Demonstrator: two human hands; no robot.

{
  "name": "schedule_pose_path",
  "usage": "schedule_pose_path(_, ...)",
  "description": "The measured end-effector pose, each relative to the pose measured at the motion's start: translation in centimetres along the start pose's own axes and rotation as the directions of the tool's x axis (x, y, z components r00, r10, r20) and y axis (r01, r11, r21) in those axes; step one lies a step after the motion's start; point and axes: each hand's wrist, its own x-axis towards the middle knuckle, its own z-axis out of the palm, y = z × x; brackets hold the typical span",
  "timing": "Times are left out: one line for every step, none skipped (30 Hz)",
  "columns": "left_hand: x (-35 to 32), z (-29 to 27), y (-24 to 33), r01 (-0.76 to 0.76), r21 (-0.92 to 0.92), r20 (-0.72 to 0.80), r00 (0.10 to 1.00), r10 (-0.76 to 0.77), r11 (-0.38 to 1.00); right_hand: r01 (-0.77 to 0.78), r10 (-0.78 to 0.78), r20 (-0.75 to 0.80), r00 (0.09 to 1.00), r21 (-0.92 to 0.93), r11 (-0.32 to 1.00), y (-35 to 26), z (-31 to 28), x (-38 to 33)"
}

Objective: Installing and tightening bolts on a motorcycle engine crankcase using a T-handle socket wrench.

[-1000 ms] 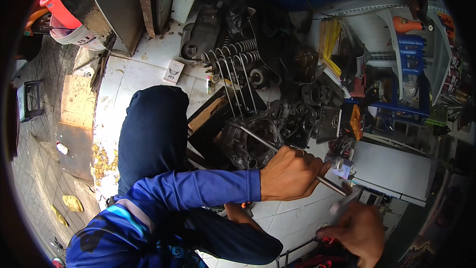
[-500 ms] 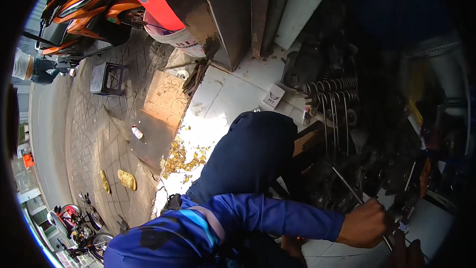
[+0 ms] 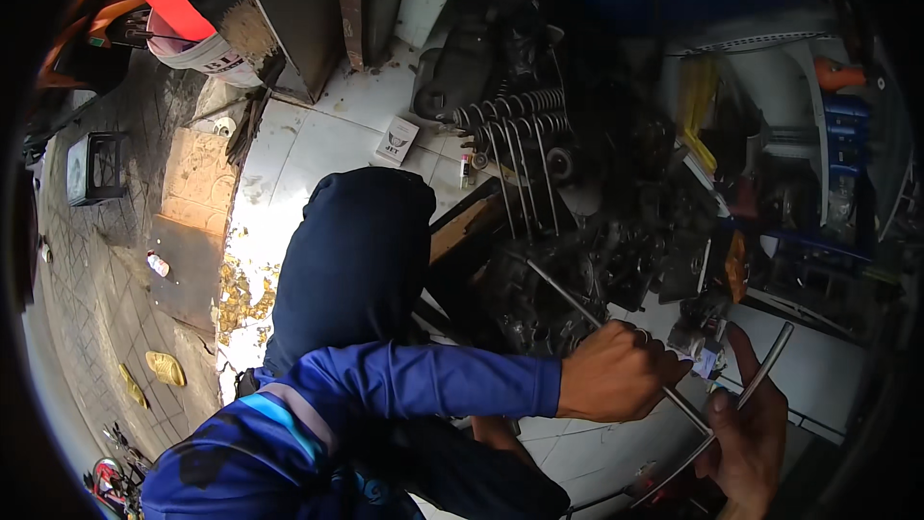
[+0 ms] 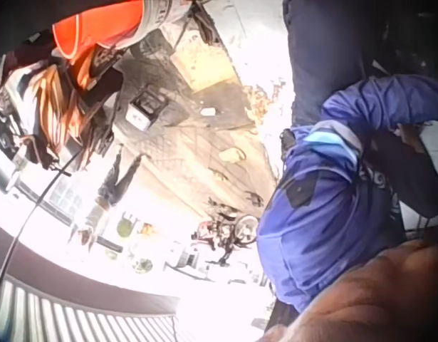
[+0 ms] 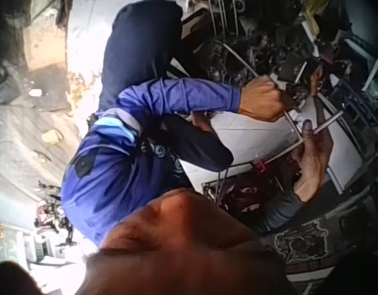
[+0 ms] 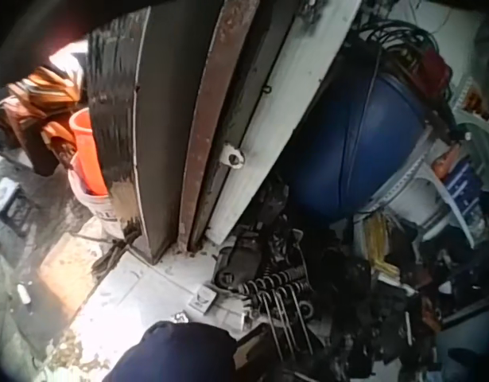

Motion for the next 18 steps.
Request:
schedule_pose_path(-0.1, 0.3, -0.1, -0.010, 0.014, 0.021, 1.000, 0.009, 1.000, 0.145, -0.146, 0.005, 0.989, -0.106, 0.984, -0.1, 0.3, 0.1)
schedule_pose_path(-0.1, 0.2, -0.4, -0.009, 0.045, 0.039, 0.999, 0.007, 0.999, 0.411, -0.431, 0.068, 0.900, -0.466, 0.783, 0.4, 0.3, -0.2)
schedule_pose_path(0.0, 0.0, -0.6, -0.001, 0.040, 0.028, 1.000, 0.000, 0.999, 0.562, -0.629, 0.230, 0.742, -0.725, 0.398, -0.3, 1.0, -0.9)
schedule_pose_path(0.2, -0.2, -0.9, 0.002, 0.049, 0.047, 0.999, -0.004, 0.999, 0.422, -0.526, 0.151, 0.837, -0.790, 0.445, -1.1, 1.7, -3.0)
schedule_pose_path(0.3, -0.5, -1.0, 0.005, 0.058, 0.067, 0.998, -0.009, 0.998, 0.396, -0.443, 0.279, 0.852, -0.897, 0.197, -2.5, 2.4, -5.5)
schedule_pose_path(0.6, -0.9, -1.3, 0.012, 0.053, 0.059, 0.998, -0.016, 0.999, 0.373, -0.329, 0.375, 0.867, -0.925, -0.074, -3.0, 2.6, -7.2)
schedule_pose_path(0.9, -1.3, -1.6, 0.029, 0.054, 0.008, 1.000, -0.029, 0.998, 0.378, -0.323, 0.383, 0.865, -0.922, -0.083, -2.3, 2.3, -7.0)
schedule_pose_path(1.1, -1.7, -1.7, 0.044, 0.049, -0.041, 0.998, -0.042, 0.998, 0.535, -0.344, 0.484, 0.805, -0.842, 0.067, -1.0, 1.6, -6.4)
schedule_pose_path(1.3, -2.1, -1.8, 0.051, 0.041, -0.047, 0.998, -0.049, 0.998, 0.667, -0.380, 0.569, 0.729, -0.714, 0.211, 0.4, 0.7, -5.3)
schedule_pose_path(1.6, -2.3, -1.6, 0.047, 0.020, -0.082, 0.996, -0.045, 0.999, 0.663, -0.371, 0.569, 0.734, -0.718, 0.211, 2.7, -1.2, -2.9)
schedule_pose_path(1.8, -2.4, -1.4, 0.039, -0.003, -0.119, 0.992, -0.039, 0.999, 0.838, -0.466, 0.696, 0.546, -0.462, 0.292, 4.5, -3.1, 0.3)
schedule_pose_path(1.8, -2.2, -1.3, 0.038, -0.014, -0.123, 0.992, -0.039, 0.999, 0.930, -0.574, 0.748, 0.332, -0.157, 0.333, 6.8, -5.2, 1.6)
schedule_pose_path(1.5, -2.2, -1.8, 0.050, 0.023, -0.152, 0.987, -0.046, 0.998, 0.563, -0.459, 0.534, 0.710, -0.039, 0.825, 6.9, -5.2, 1.7)
schedule_pose_path(1.5, -1.9, -1.5, 0.027, 0.003, -0.181, 0.983, -0.026, 1.000, 0.002, -0.064, 0.325, 0.944, 0.189, 0.982, 5.6, -5.6, -0.3)
schedule_pose_path(1.2, -1.4, -1.2, 0.024, -0.004, -0.182, 0.983, -0.024, 1.000, 0.048, -0.160, 0.360, 0.919, 0.299, 0.953, 4.6, -6.0, 0.2)
schedule_pose_path(0.7, -0.9, -0.9, 0.022, 0.004, -0.104, 0.994, -0.021, 1.000, 0.088, -0.257, 0.382, 0.888, 0.407, 0.909, 3.5, -6.5, 0.9)
schedule_pose_path(0.2, -0.4, -0.8, 0.026, 0.020, -0.027, 0.999, -0.025, 0.999, 0.167, -0.194, 0.299, 0.934, 0.116, 0.979, 2.0, -6.3, 0.5)
schedule_pose_path(-0.4, 0.1, -1.6, 0.043, 0.055, -0.027, 0.999, -0.041, 0.998, 0.175, -0.211, 0.326, 0.921, 0.137, 0.975, 1.7, -4.6, 1.1)
